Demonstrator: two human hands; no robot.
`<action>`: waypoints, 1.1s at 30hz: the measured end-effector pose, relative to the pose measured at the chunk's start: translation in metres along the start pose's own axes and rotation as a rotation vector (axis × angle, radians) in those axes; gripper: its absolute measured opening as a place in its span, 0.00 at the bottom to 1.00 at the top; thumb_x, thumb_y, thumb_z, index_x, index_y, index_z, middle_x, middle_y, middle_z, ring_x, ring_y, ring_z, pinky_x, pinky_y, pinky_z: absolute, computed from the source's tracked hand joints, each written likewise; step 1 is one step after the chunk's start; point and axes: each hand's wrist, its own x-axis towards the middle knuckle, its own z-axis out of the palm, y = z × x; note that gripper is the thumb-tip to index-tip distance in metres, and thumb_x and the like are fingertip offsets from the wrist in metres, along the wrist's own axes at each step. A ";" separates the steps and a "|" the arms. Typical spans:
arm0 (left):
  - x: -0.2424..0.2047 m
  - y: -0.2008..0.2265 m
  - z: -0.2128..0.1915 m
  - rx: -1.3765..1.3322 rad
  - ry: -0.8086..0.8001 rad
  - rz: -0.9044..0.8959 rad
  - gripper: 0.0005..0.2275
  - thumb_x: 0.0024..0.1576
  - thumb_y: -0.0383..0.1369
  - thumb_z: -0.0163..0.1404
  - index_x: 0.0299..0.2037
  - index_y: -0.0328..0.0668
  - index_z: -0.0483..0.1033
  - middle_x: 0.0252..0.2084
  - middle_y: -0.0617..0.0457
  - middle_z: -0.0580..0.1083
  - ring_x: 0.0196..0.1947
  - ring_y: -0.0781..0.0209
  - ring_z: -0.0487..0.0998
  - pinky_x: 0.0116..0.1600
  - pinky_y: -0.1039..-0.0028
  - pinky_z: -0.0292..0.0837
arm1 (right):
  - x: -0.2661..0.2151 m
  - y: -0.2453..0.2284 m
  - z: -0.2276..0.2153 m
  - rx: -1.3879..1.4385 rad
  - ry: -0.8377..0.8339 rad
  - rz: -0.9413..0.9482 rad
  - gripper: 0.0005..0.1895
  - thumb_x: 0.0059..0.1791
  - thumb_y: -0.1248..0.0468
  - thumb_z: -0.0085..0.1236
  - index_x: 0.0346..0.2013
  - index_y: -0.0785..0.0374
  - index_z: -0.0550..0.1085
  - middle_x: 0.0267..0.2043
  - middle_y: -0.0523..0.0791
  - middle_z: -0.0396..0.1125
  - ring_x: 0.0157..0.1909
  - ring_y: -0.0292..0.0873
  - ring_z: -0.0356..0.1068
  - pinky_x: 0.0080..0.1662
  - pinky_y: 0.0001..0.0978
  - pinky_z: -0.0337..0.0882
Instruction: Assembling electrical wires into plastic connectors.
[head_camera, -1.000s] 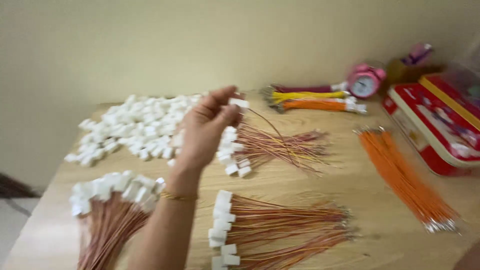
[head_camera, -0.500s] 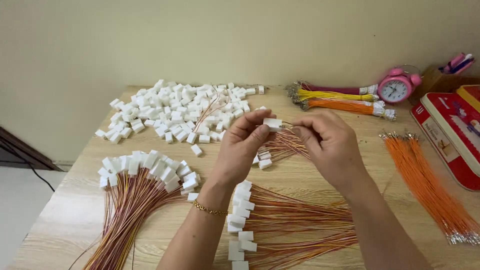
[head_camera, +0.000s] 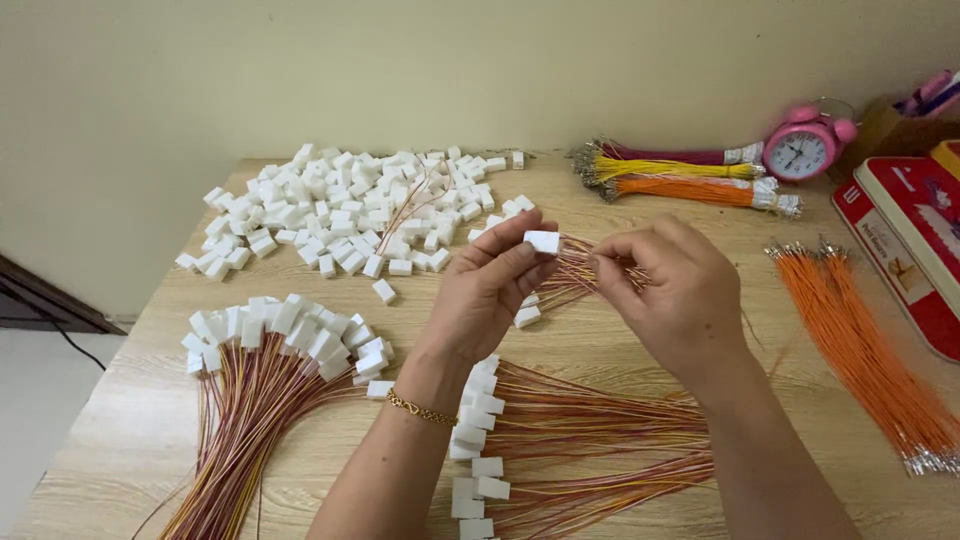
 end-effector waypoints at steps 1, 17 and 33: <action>-0.001 -0.001 0.000 -0.003 0.004 -0.010 0.16 0.61 0.19 0.49 0.60 0.28 0.72 0.54 0.35 0.76 0.47 0.50 0.82 0.55 0.64 0.82 | 0.001 -0.001 0.000 -0.028 -0.001 -0.021 0.02 0.49 0.65 0.66 0.35 0.57 0.80 0.30 0.44 0.67 0.37 0.48 0.73 0.41 0.37 0.72; -0.003 -0.023 -0.006 0.063 0.152 -0.066 0.15 0.59 0.20 0.53 0.57 0.28 0.75 0.45 0.42 0.78 0.44 0.43 0.83 0.52 0.56 0.84 | 0.003 0.005 0.015 -0.078 -0.058 -0.093 0.04 0.50 0.64 0.62 0.31 0.57 0.77 0.25 0.46 0.65 0.34 0.53 0.73 0.37 0.43 0.72; 0.001 -0.016 -0.009 0.016 0.139 -0.085 0.14 0.59 0.20 0.54 0.56 0.31 0.76 0.49 0.39 0.78 0.46 0.40 0.83 0.53 0.55 0.84 | 0.005 0.002 0.007 -0.007 -0.084 0.048 0.04 0.52 0.63 0.61 0.32 0.56 0.78 0.25 0.45 0.65 0.34 0.49 0.73 0.39 0.38 0.72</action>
